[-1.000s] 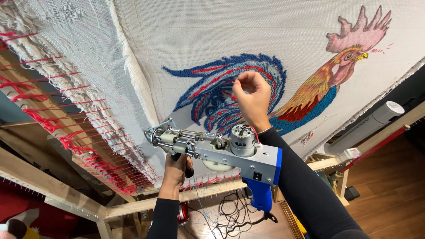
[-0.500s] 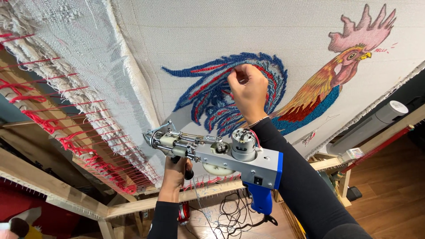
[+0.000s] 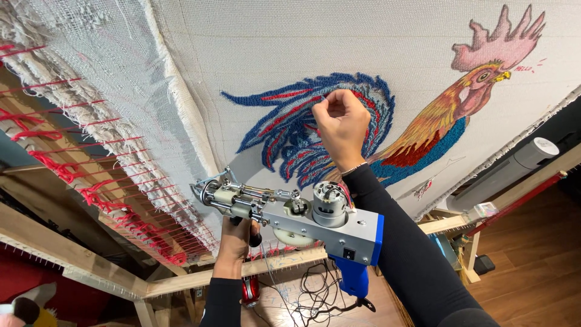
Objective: The person uses an electric tufting gun to punch blue and red yarn into a stretched canvas, filling in the tail feathers of a rooster design. They occasionally pause to pull and adjust loose yarn strands by hand before resuming tufting.
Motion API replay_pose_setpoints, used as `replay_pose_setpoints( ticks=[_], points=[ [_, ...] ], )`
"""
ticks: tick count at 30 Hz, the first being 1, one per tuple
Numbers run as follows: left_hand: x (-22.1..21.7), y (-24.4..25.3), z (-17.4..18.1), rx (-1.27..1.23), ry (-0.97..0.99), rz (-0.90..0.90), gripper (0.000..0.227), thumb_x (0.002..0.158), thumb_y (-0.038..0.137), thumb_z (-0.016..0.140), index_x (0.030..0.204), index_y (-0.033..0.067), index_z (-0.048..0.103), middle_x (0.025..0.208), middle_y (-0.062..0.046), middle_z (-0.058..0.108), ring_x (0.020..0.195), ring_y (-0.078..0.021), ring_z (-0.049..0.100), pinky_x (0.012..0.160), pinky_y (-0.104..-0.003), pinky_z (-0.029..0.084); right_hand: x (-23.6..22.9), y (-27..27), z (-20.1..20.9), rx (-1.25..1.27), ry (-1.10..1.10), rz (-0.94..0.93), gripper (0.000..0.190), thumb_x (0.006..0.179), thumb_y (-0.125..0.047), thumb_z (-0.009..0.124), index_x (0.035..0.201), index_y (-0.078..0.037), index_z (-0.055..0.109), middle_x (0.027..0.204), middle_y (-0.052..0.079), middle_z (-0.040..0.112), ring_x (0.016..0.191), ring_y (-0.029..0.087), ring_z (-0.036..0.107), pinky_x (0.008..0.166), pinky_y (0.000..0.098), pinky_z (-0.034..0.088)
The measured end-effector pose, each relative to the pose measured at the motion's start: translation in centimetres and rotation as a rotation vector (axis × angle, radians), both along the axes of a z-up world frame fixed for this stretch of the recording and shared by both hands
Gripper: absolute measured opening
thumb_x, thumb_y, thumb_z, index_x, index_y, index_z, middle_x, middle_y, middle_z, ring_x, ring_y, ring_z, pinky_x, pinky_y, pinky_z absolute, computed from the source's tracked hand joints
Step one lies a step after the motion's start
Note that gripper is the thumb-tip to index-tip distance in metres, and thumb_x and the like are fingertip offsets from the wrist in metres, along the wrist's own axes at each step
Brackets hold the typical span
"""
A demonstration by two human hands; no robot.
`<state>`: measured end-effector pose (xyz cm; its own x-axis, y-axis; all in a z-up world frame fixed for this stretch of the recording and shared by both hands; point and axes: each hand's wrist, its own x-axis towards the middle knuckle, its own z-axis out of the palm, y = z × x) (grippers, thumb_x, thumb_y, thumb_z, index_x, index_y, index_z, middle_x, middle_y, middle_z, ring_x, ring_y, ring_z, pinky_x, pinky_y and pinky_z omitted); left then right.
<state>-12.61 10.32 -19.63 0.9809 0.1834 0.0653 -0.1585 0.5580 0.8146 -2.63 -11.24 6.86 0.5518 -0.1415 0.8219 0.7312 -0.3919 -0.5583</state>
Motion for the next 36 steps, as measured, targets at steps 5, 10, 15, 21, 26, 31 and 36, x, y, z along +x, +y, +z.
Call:
replay_pose_setpoints(
  ticks=[5, 10, 15, 21, 26, 31, 36],
  points=[
    [-0.1, -0.1, -0.7, -0.01, -0.023, 0.013, 0.021, 0.092, 0.022, 0.075, 0.093, 0.0048, 0.062, 0.062, -0.001, 0.057, 0.053, -0.0138, 0.056, 0.052, -0.031, 0.045, 0.4, -0.9, -1.4, 0.046, -0.01, 0.036, 0.009, 0.092, -0.004, 0.071, 0.091, 0.001, 0.063, 0.081, 0.001, 0.07, 0.078, 0.005, 0.069, 0.073, 0.0219, 0.056],
    [0.1, 0.1, -1.8, 0.0, -0.037, 0.018, 0.023, 0.093, 0.021, 0.075, 0.091, 0.0033, 0.061, 0.061, -0.003, 0.058, 0.055, -0.0149, 0.057, 0.054, -0.032, 0.047, 0.4, -1.4, -2.0, 0.063, -0.05, 0.114, 0.009, 0.095, -0.004, 0.068, 0.094, 0.001, 0.06, 0.091, 0.003, 0.07, 0.088, 0.006, 0.07, 0.082, 0.0234, 0.058],
    [-0.4, -0.3, -1.0, -0.025, -0.061, 0.011, 0.019, 0.092, 0.02, 0.074, 0.095, 0.0051, 0.062, 0.063, -0.002, 0.058, 0.054, -0.0142, 0.056, 0.055, -0.032, 0.047, -0.9, -0.4, 0.0, -0.033, -0.089, 0.039, 0.015, 0.093, -0.008, 0.074, 0.1, 0.002, 0.065, 0.089, 0.005, 0.073, 0.082, 0.011, 0.073, 0.078, 0.0255, 0.059],
    [-1.1, -0.3, -0.1, 0.007, -0.02, -0.011, 0.02, 0.094, 0.021, 0.073, 0.092, 0.0043, 0.062, 0.06, -0.003, 0.057, 0.052, -0.0138, 0.056, 0.048, -0.03, 0.043, -0.2, -0.5, -0.1, -0.126, -0.088, -0.047, 0.009, 0.096, -0.008, 0.073, 0.098, 0.0, 0.069, 0.087, 0.006, 0.074, 0.079, 0.012, 0.073, 0.076, 0.0264, 0.059],
    [-1.8, -0.3, 1.1, 0.043, 0.022, -0.004, 0.019, 0.095, 0.021, 0.071, 0.092, 0.0044, 0.063, 0.06, -0.002, 0.057, 0.05, -0.0119, 0.054, 0.043, -0.029, 0.04, 0.1, -1.0, -1.1, -0.033, -0.047, 0.007, 0.01, 0.097, -0.007, 0.071, 0.097, 0.001, 0.064, 0.085, 0.003, 0.07, 0.079, 0.008, 0.069, 0.075, 0.0244, 0.057],
    [-1.9, -0.3, 0.8, 0.025, 0.013, -0.02, 0.018, 0.095, 0.02, 0.071, 0.092, 0.0042, 0.063, 0.059, -0.002, 0.056, 0.049, -0.0119, 0.055, 0.043, -0.029, 0.041, 0.1, -1.3, -1.9, 0.053, -0.052, 0.082, 0.011, 0.097, -0.005, 0.069, 0.099, 0.0, 0.06, 0.09, 0.002, 0.068, 0.084, 0.007, 0.069, 0.078, 0.0238, 0.057],
    [-1.8, -0.4, 0.1, -0.004, 0.0, 0.02, 0.015, 0.094, 0.017, 0.072, 0.093, 0.006, 0.062, 0.064, 0.0, 0.057, 0.053, -0.011, 0.055, 0.049, -0.029, 0.046, -1.1, -0.7, -0.5, 0.02, -0.065, 0.105, 0.019, 0.095, -0.007, 0.073, 0.108, 0.001, 0.062, 0.093, 0.003, 0.069, 0.082, 0.007, 0.067, 0.077, 0.024, 0.057]
  ],
)
